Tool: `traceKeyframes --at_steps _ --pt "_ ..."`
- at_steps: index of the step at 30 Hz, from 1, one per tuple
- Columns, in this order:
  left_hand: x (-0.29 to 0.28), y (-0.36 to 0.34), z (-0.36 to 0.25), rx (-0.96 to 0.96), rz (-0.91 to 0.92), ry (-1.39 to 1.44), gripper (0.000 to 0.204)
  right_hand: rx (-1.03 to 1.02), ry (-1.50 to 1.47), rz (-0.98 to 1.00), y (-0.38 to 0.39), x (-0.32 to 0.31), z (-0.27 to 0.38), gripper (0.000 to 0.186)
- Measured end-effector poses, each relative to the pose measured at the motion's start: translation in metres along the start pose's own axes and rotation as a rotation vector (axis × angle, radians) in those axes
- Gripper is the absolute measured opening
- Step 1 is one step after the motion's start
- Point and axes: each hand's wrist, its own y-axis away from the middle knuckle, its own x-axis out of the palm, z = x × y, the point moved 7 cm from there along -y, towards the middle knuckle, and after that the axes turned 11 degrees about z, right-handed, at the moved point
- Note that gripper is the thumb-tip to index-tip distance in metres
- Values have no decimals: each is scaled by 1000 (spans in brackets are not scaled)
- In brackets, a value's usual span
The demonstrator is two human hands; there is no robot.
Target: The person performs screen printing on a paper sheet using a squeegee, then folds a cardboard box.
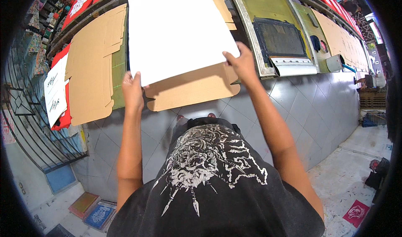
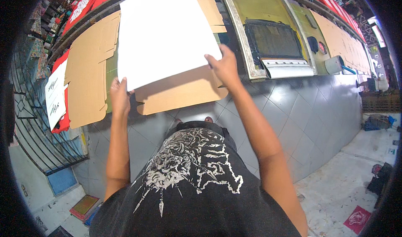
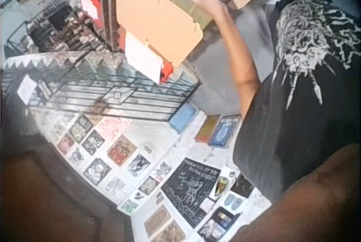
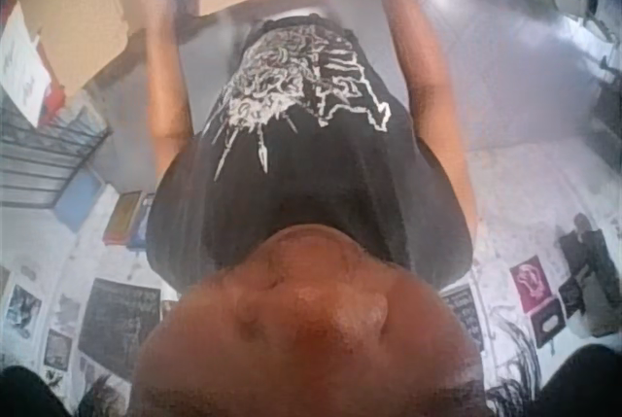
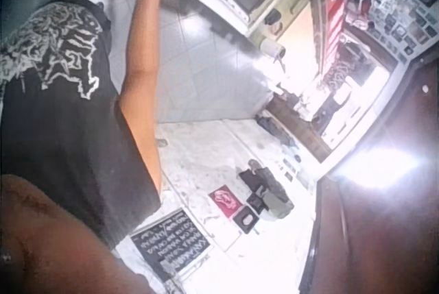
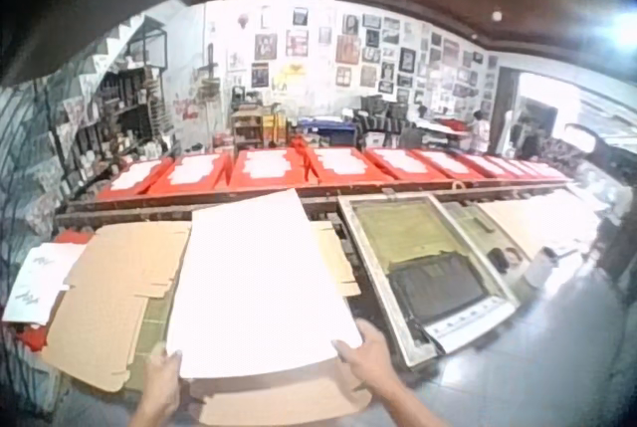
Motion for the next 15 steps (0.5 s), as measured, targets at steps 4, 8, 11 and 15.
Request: traceKeyframes --at_steps 4,8,11,15 --pt "-5 13 64 -100 57 -154 9 -79 320 -240 35 7 -66 40" --pt "-15 18 87 -117 75 -221 9 -273 467 -334 63 23 -80 45" --pt "-24 19 88 -127 79 -323 12 12 439 -222 71 32 -86 42" --pt "-22 22 85 -201 115 -371 23 -39 529 -275 72 32 -90 39"
